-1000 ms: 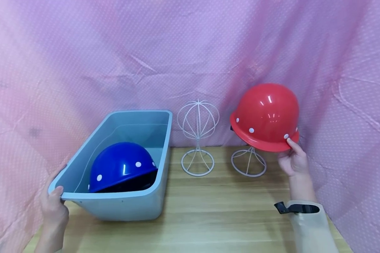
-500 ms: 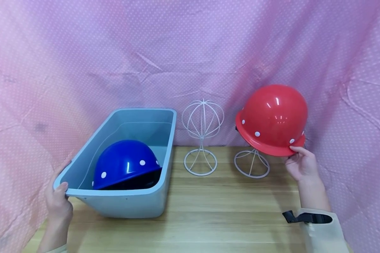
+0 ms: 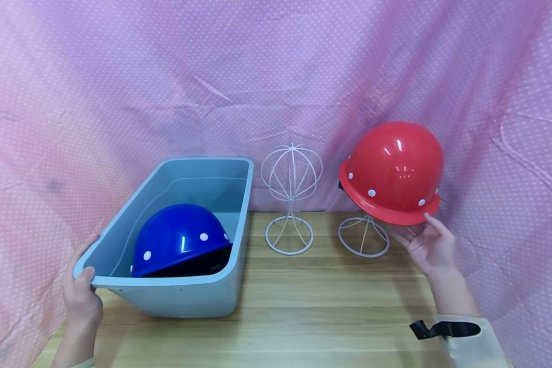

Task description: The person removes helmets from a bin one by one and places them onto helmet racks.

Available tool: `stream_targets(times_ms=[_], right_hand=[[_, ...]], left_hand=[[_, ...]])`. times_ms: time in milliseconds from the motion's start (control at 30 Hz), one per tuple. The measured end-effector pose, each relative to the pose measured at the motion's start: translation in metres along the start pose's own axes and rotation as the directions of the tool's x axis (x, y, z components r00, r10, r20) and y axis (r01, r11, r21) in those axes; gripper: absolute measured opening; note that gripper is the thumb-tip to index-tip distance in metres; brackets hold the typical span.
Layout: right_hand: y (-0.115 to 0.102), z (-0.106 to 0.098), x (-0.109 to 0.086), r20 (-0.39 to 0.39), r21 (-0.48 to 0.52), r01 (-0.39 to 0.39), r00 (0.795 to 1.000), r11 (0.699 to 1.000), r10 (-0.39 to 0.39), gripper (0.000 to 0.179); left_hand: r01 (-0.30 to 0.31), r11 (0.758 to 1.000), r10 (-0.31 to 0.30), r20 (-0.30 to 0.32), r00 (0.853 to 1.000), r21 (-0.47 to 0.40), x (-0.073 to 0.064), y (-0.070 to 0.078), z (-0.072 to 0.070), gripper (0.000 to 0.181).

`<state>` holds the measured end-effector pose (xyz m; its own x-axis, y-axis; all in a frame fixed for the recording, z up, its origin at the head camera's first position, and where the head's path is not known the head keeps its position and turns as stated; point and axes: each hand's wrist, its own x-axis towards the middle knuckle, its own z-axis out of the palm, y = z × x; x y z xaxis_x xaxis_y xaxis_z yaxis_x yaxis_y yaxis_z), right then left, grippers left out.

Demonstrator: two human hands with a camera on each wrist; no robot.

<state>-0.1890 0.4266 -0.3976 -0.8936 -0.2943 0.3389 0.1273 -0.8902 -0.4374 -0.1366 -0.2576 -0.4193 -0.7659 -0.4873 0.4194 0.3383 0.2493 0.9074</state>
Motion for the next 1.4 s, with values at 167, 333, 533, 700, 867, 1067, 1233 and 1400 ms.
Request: stream_targets(times_ms=[167,333,533,700,867,1067,1233,1400], right_hand=[[0.017,0.004,-0.001,0.141,-0.196,-0.046,0.987,0.98,0.075,0.071],[0.032,0.009,0.001,0.139,-0.438,-0.086,0.977,0.895,0.162,0.07],[0.059,0.012,0.007,0.033,-0.729,-0.136,0.972,0.671,0.233,0.057],[0.081,0.032,0.011,-0.051,-0.879,-0.13,0.982,0.458,0.18,0.045],[0.098,0.049,0.014,-0.094,-0.969,-0.121,0.987,0.217,0.129,0.035],[0.119,0.065,0.018,-0.064,-0.993,-0.053,0.993,-0.105,0.101,0.036],[0.135,0.077,0.021,0.014,-0.97,0.038,0.995,-0.241,0.1,0.032],[0.148,0.087,0.022,0.061,-0.96,0.096,0.989,-0.264,0.136,0.035]], left_hand=[[-0.016,1.0,0.016,-0.013,1.0,-0.007,0.003,0.0,0.0,0.061],[-0.008,0.997,0.01,0.022,1.0,-0.071,0.006,-0.007,-0.002,0.062],[0.006,0.945,0.024,0.088,0.996,-0.327,0.007,-0.011,-0.007,0.065],[0.043,0.942,0.008,0.15,0.989,-0.334,0.011,-0.005,-0.007,0.069],[0.066,0.946,-0.017,0.155,0.988,-0.318,0.013,-0.003,-0.005,0.073],[0.037,0.933,0.022,0.16,0.987,-0.359,0.012,-0.007,-0.003,0.071],[0.026,0.93,0.03,0.148,0.988,-0.366,0.013,-0.014,-0.002,0.07],[0.027,0.935,0.016,0.119,0.993,-0.353,0.012,-0.015,-0.001,0.07]])
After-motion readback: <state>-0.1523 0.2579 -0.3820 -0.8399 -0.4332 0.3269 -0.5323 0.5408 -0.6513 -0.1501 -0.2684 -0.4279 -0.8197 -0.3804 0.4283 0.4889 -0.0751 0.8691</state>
